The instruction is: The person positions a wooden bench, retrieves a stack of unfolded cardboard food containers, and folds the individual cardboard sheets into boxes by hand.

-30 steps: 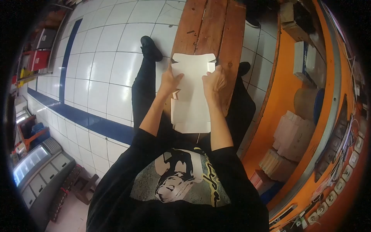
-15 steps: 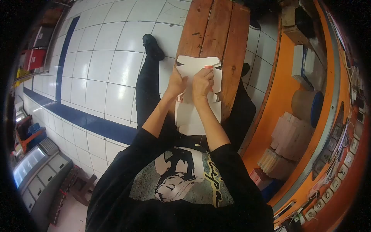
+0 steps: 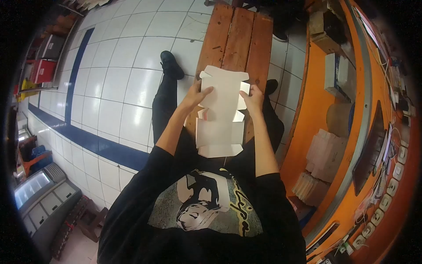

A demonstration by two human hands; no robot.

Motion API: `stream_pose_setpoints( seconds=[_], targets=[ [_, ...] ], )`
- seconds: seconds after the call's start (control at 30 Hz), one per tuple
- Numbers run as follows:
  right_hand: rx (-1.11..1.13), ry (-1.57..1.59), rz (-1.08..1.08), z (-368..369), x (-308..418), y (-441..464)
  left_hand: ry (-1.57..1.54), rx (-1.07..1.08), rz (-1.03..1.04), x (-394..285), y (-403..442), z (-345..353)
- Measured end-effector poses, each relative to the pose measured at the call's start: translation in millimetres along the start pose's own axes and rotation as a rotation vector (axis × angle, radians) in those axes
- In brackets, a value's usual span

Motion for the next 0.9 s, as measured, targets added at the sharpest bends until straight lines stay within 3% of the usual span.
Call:
stream_pose_setpoints(
  seconds=[0.07, 0.13, 0.23, 0.47, 0.53, 0.67, 0.73, 0.9],
  targets=[
    [0.049, 0.290, -0.031, -3.9, -2.3, -3.3, -0.148, 0.126, -0.060, -6.3, -3.3, 13.4],
    [0.025, 0.335, -0.013, -5.7, -4.1, -8.6, -0.591, 0.134, -0.202, -6.8, -4.9, 27.4],
    [0.012, 0.288, 0.047, -7.6, -3.3, -19.2, -0.631, 0.113, -0.218, -2.8, -4.0, 30.1],
    [-0.052, 0.377, -0.056, -20.1, 34.8, -58.4, -0.194, -0.014, -0.005, 0.9, -14.1, 19.1],
    [-0.096, 0.396, -0.119, -25.8, 56.1, -71.1, -0.066, -0.134, 0.107, -14.4, -21.2, 15.5],
    [-0.022, 0.252, -0.139, -28.4, 108.6, -97.4, 0.025, -0.253, 0.085, -31.3, -34.8, 28.2],
    [0.031, 0.244, -0.238, -19.0, 131.8, -107.9, 0.179, -0.526, 0.272, -49.9, -49.1, 33.2],
    [-0.065, 0.133, -0.327, -17.3, 155.1, -124.4, -0.076, -0.489, 0.142, -33.8, -47.4, 34.2]
  ],
)
Point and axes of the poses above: each hand's wrist, its own y-axis towards the middle knuckle, its own z-axis out of the palm, x = y × z, the point moved 6 cm from there along y, towards the middle knuckle, and after that the axes turned 6 degrees about x, right-handed, at the moved point
